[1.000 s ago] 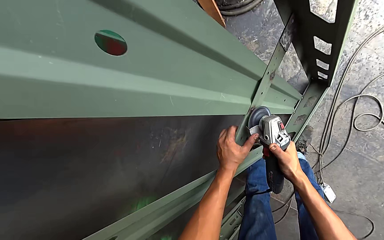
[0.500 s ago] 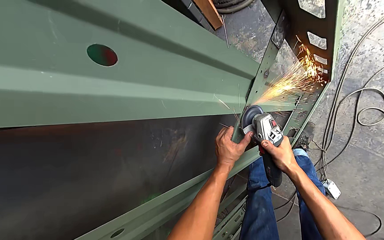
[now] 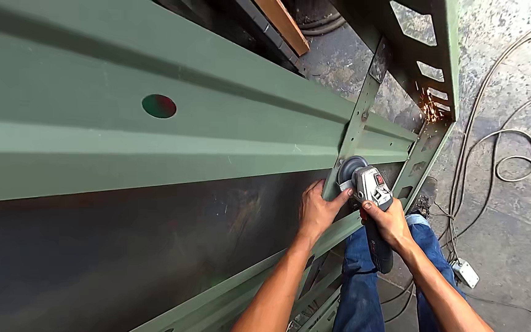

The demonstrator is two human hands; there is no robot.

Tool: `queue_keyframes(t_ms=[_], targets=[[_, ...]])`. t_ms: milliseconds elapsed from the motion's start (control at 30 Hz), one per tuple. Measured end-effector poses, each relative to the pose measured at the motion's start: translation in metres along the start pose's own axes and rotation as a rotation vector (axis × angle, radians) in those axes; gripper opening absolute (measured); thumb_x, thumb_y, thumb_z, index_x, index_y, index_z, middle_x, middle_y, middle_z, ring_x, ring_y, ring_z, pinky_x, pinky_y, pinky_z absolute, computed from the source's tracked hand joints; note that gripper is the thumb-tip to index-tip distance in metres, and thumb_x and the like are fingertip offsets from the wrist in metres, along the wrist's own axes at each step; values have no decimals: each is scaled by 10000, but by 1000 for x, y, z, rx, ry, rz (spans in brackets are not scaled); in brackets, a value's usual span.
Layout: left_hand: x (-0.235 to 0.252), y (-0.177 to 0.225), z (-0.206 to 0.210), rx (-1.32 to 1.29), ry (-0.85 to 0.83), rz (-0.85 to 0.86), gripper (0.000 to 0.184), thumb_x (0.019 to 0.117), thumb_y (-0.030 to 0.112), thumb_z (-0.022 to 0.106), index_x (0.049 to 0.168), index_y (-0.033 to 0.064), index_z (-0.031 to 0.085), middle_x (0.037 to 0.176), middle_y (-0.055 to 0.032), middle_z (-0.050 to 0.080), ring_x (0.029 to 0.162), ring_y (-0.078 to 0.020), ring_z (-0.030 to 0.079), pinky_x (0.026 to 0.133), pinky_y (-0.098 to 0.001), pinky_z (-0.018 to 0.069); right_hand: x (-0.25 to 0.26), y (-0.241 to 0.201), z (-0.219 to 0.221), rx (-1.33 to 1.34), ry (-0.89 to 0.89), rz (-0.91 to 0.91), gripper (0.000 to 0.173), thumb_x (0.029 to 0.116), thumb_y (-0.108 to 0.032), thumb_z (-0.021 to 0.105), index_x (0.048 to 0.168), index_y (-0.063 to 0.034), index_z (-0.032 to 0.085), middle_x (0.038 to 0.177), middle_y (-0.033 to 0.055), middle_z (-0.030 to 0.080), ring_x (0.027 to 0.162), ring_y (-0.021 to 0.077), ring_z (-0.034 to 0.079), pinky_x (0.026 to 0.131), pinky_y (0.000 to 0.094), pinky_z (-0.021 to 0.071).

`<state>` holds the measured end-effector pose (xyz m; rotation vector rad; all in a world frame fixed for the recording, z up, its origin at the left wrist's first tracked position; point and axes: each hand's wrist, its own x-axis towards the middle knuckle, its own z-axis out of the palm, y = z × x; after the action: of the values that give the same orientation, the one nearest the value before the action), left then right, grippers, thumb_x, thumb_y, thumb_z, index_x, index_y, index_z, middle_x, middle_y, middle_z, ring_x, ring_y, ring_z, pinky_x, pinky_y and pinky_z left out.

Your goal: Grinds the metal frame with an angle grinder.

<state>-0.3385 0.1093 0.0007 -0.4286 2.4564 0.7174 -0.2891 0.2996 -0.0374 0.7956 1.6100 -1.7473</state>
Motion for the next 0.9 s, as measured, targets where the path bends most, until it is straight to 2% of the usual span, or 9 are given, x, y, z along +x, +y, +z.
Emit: queue_keyframes(t_ms=[67, 133, 200, 333, 400, 467, 567, 767, 900], targets=[[-4, 20, -10, 129, -39, -103, 602, 787, 718, 713, 978, 147, 740, 935, -35, 700, 877, -228, 667, 788, -532, 539, -1, 5, -3, -22, 9, -13, 638, 696, -796, 729, 890, -188, 731, 704, 25, 714, 592, 183, 699, 572, 395, 618], [-9, 34, -13, 153, -13, -199, 581, 777, 722, 723, 953, 168, 711, 826, -40, 678, 775, -241, 658, 683, -527, 530, 0, 6, -3, -33, 11, -51, 662, 678, -826, 714, 885, -197, 729, 697, 10, 710, 586, 168, 693, 563, 387, 610], [-16, 43, -14, 130, 35, -254, 554, 791, 710, 720, 1024, 208, 723, 778, -30, 684, 719, -233, 664, 631, -519, 529, -1, 4, -2, 2, -10, -83, 671, 685, -825, 716, 896, -188, 724, 697, 22, 709, 581, 172, 691, 555, 383, 607], [-24, 43, -14, 59, 80, -298, 558, 808, 680, 729, 1153, 242, 729, 836, -1, 730, 740, -201, 687, 655, -515, 551, -2, -3, 4, 43, -37, -116, 674, 702, -827, 715, 900, -182, 726, 695, 35, 706, 567, 183, 685, 531, 387, 601], [-26, 43, -13, 70, 90, -293, 533, 817, 663, 731, 1137, 238, 734, 799, -12, 708, 706, -209, 665, 624, -505, 529, -4, -4, 4, 55, -48, -94, 629, 733, -778, 728, 907, -173, 730, 702, 51, 710, 569, 196, 689, 535, 389, 603], [-29, 42, -12, 69, 87, -298, 543, 821, 627, 752, 1196, 235, 733, 851, -38, 737, 749, -228, 692, 658, -525, 550, -7, -3, 4, 41, -46, -60, 597, 751, -745, 734, 900, -167, 732, 705, 57, 713, 571, 202, 693, 536, 390, 606], [-33, 38, -4, 47, 123, -284, 599, 815, 606, 771, 1274, 228, 703, 884, -66, 736, 770, -251, 692, 666, -539, 551, -7, 6, 4, 9, -25, -85, 618, 714, -780, 740, 874, -183, 728, 686, 32, 704, 560, 182, 679, 527, 382, 593], [-37, 33, 8, -21, 242, -227, 555, 859, 673, 670, 1199, 237, 717, 831, -40, 700, 687, -219, 651, 588, -483, 524, -4, 3, 8, 81, -51, -205, 689, 701, -812, 740, 964, -175, 718, 724, 40, 713, 569, 179, 681, 513, 357, 589], [-38, 32, 9, -59, 270, -213, 521, 866, 650, 680, 1195, 248, 727, 846, -29, 716, 690, -202, 661, 592, -475, 532, -6, 0, 5, 49, -99, -198, 763, 624, -823, 778, 1038, -187, 711, 769, 18, 717, 610, 145, 679, 541, 340, 584]])
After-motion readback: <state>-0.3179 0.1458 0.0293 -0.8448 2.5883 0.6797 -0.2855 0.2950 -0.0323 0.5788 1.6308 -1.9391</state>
